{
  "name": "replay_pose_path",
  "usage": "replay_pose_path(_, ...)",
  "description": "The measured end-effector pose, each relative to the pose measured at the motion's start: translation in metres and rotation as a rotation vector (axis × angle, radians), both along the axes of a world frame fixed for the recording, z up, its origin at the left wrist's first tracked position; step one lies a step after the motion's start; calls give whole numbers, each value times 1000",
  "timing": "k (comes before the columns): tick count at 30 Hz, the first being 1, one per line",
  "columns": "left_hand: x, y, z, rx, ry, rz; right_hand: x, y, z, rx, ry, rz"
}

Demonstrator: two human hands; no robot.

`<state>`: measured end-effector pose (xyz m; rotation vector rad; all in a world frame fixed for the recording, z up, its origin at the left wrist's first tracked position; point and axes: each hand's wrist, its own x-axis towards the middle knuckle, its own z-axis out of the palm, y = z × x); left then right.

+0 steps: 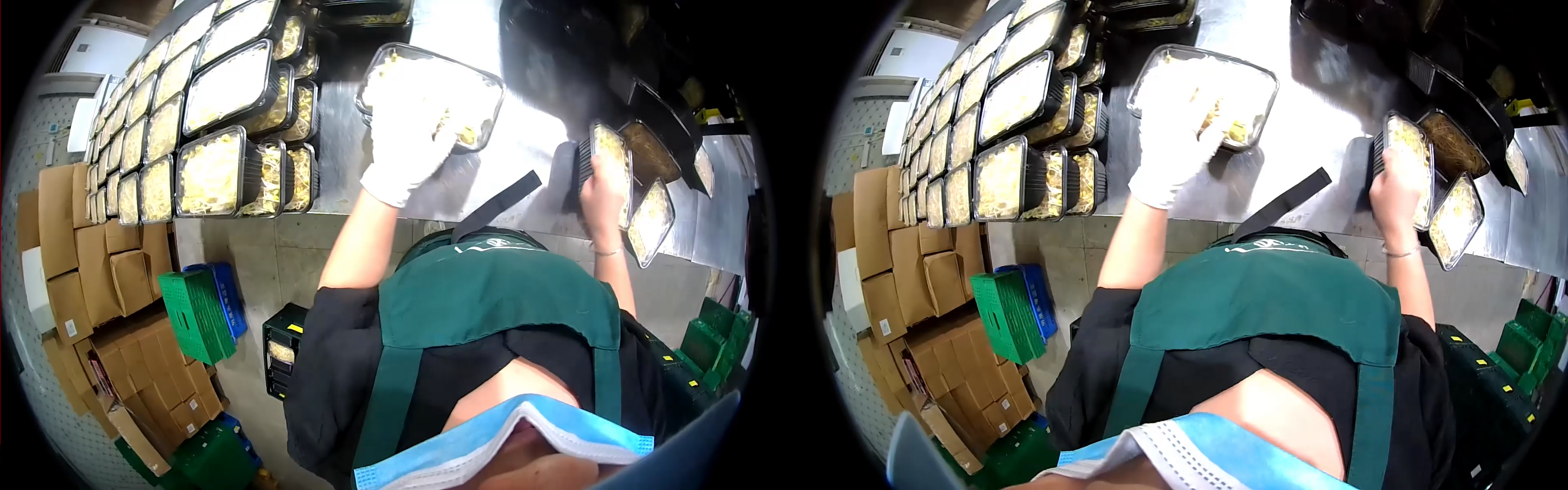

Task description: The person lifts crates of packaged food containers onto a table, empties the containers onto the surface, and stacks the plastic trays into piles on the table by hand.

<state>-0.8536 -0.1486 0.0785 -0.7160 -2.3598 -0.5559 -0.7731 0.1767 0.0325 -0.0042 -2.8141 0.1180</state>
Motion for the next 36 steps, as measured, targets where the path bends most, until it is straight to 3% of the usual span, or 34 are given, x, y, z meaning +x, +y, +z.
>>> replay_pose_path(2,19,-2,-1,37,12,69,-22,14,14,-506,0,-21)
replay_pose_path(4,34,-9,-14,708,-37,70,-45,26,30,-1146,-13,-2)
replay_pose_path(5,54,-20,-32,758,-186,63,-54,25,44,-1479,-47,20)
replay_pose_path(7,67,-29,-48,811,-332,63,-65,-14,79,-1574,11,209)
replay_pose_path(9,58,-19,-54,1226,-1297,164,-70,-76,109,-1366,143,380)
replay_pose_path(10,51,-15,-56,1433,-1370,56,-70,-108,121,-1153,182,482)
replay_pose_path(11,45,-12,-61,1636,-1436,-64,-76,-134,123,-739,342,662)
replay_pose_path(13,22,-13,-73,1653,-1690,-160,-81,-176,108,-346,331,918)
replay_pose_path(15,8,-6,-90,1904,-1391,-97,-82,-204,81,-81,310,992)
replay_pose_path(19,-35,-21,-69,1873,-1184,-102,-132,-250,77,-6,292,916)
replay_pose_path(23,-85,-38,-72,1870,-1109,-75,-195,-297,65,1,43,732)
replay_pose_path(25,-95,-42,-72,1843,-1101,-69,-202,-291,80,-29,104,891)
replay_pose_path(26,-95,-35,-73,1814,-1122,-72,-201,-270,81,-190,266,991)
replay_pose_path(27,-90,-33,-72,1793,-1119,-63,-183,-248,90,-271,189,931)
replay_pose_path(29,-77,-27,-69,1712,-1109,22,-145,-172,100,-297,216,742)
replay_pose_path(30,-74,-22,-68,1585,-1048,179,-128,-124,96,-273,209,587)
replay_pose_path(31,-79,-17,-68,1604,-909,101,-107,-75,93,-251,204,448)
replay_pose_path(32,-69,-24,-31,791,-642,71,-82,-30,86,-207,201,179)
replay_pose_path(33,-69,-11,-8,831,-20,-242,-54,22,68,-121,244,-20)
replay_pose_path(34,-67,-8,44,475,189,-219,-21,65,50,-73,173,-254)
replay_pose_path(35,-80,-3,47,334,446,-86,14,91,41,-157,93,-462)
replay_pose_path(36,-86,-11,70,-13,248,-28,43,104,34,-166,4,-610)
